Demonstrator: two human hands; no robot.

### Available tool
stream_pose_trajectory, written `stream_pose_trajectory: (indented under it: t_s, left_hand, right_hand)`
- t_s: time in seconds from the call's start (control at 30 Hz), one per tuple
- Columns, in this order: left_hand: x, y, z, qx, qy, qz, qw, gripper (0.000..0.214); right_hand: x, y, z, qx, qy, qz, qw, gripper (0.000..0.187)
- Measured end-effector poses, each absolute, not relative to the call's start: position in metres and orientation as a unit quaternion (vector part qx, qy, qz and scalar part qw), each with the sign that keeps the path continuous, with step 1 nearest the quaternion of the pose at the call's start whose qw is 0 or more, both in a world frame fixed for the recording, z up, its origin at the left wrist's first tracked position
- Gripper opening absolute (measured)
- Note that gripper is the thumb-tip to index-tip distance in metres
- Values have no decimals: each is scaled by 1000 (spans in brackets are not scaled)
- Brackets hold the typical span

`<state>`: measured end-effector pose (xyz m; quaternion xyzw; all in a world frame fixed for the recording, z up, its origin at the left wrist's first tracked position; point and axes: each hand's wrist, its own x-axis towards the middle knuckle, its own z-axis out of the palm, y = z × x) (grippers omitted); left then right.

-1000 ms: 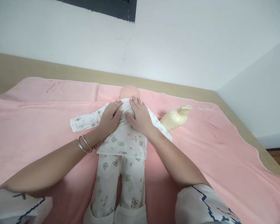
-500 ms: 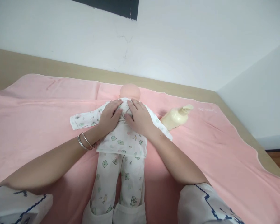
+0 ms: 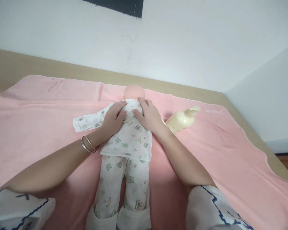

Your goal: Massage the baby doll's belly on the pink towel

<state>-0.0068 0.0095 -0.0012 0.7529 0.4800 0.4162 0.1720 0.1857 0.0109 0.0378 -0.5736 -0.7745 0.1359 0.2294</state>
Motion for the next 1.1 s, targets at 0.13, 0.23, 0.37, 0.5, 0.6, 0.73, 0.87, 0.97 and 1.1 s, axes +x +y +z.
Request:
stream_pose_trajectory:
  t_s: [0.13,0.23,0.37,0.5,0.6,0.73,0.87,0.97,1.1]
  left_hand:
    - [-8,14,-8,756,467,430,158,41]
    - [-9,16,-14,757,447,454,148,39]
    - [-12,16,-17,762,424,469,138,40]
    - [-10,14,-13,758,433,466,149,38]
    - [-8,13,-8,756,450,449,156,39]
    - [-7,12,-6,756,469,430,156,42]
    - [-8,12,-7,754,473,427,158,41]
    - [-8,12,-8,751,473,432,157,39]
    - [-9,13,-9,745,471,443,161,41]
  right_hand:
    - [167,-13,37,-518,-828,58,209,56]
    - [150,-39,38,-483,-855,22,188,58]
    - [137,-63,42,-427,-887,36,173,58]
    - [142,-51,35,-452,-865,69,207,58]
    - [157,-26,31,-495,-840,95,203,59]
    - [171,-11,35,-565,-803,103,159,68]
    - [157,-42,40,-592,-796,44,118,68]
    - [139,-71,38,-539,-834,-3,114,65]
    - [135,-71,36,-494,-862,12,115,65]
